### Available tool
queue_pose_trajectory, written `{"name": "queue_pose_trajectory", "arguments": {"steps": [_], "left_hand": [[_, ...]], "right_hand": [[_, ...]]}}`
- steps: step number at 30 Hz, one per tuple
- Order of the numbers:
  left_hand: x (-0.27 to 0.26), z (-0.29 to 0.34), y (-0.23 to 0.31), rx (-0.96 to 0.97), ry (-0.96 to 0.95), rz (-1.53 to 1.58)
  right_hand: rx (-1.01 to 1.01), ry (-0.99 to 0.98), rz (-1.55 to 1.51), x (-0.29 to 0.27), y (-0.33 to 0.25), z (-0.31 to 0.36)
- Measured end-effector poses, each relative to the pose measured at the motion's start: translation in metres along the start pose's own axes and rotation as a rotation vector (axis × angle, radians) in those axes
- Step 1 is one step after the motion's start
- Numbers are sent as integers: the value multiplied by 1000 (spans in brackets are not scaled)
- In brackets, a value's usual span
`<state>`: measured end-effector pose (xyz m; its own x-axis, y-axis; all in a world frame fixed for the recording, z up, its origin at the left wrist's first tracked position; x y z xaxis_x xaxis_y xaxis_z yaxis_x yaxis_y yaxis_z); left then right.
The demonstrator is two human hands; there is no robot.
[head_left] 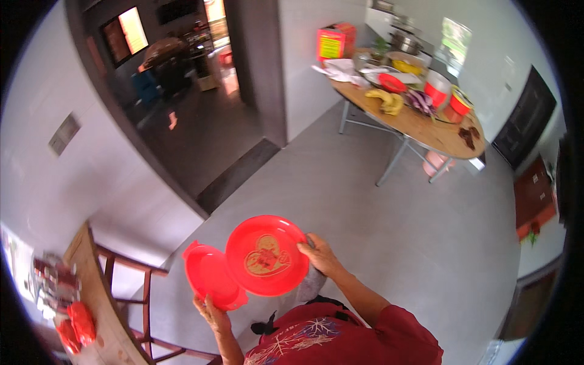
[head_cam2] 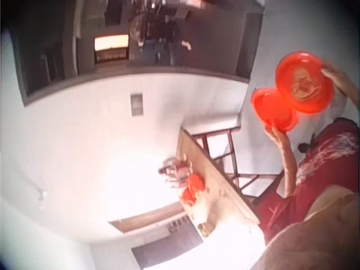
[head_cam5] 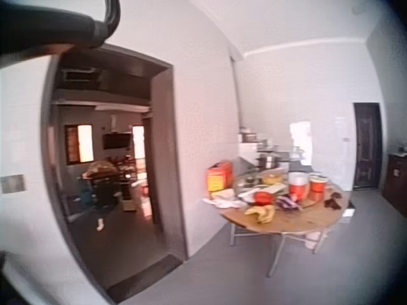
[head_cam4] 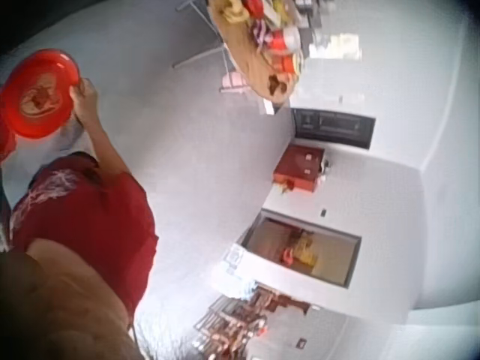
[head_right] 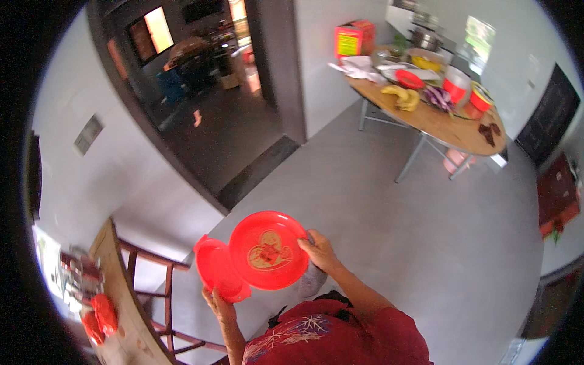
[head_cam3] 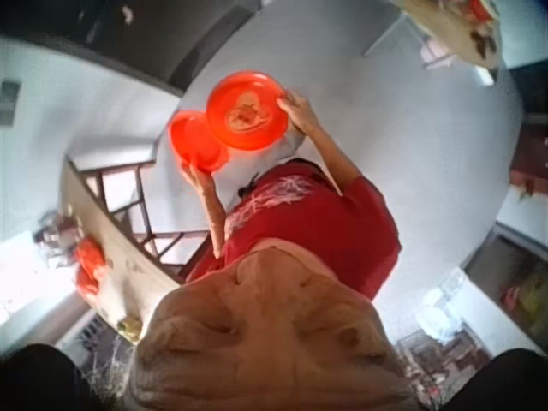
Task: The person wipes several red plastic plates with a gray cloth on a wooden table. They handle the plates one at a time, wiping both the inside and outside surfaces, then place them back on the table. The person also wipes the table surface at the end.
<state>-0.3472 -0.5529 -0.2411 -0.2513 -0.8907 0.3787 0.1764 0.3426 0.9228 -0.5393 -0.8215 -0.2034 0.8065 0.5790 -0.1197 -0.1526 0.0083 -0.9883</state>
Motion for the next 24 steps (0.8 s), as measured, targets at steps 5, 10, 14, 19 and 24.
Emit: {"name": "queue_pose_trajectory", "arguments": {"steps": [5,10,14,19,24], "left_hand": [[141,6,-75,-222,-233,-35],[269,22,-110,-422,-376,-186],[345,17,-132,-426,-537,-216],[448,6,-169,-400,-670,-173],[560,4,-199,-418,-858,-205]], "right_hand": [[64,367,-107,-151,33,12],[143,632,-189,-244,44,39],[122,815,-300,-284,50,45],[141,1003,-426,-332,65,22],[102,1142,-285,-382,56,-25]]}}
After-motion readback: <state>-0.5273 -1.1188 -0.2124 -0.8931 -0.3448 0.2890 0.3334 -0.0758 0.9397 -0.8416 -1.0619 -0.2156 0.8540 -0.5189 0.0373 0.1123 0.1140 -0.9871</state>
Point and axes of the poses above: each hand's wrist, its own z-axis away from the middle knuckle, its own x-axis out of the palm, y = z × x, the point moved 1 cm from there along -z, towards the middle knuckle, and after that the axes turned 1 degree about y, right-handed, at the moved point
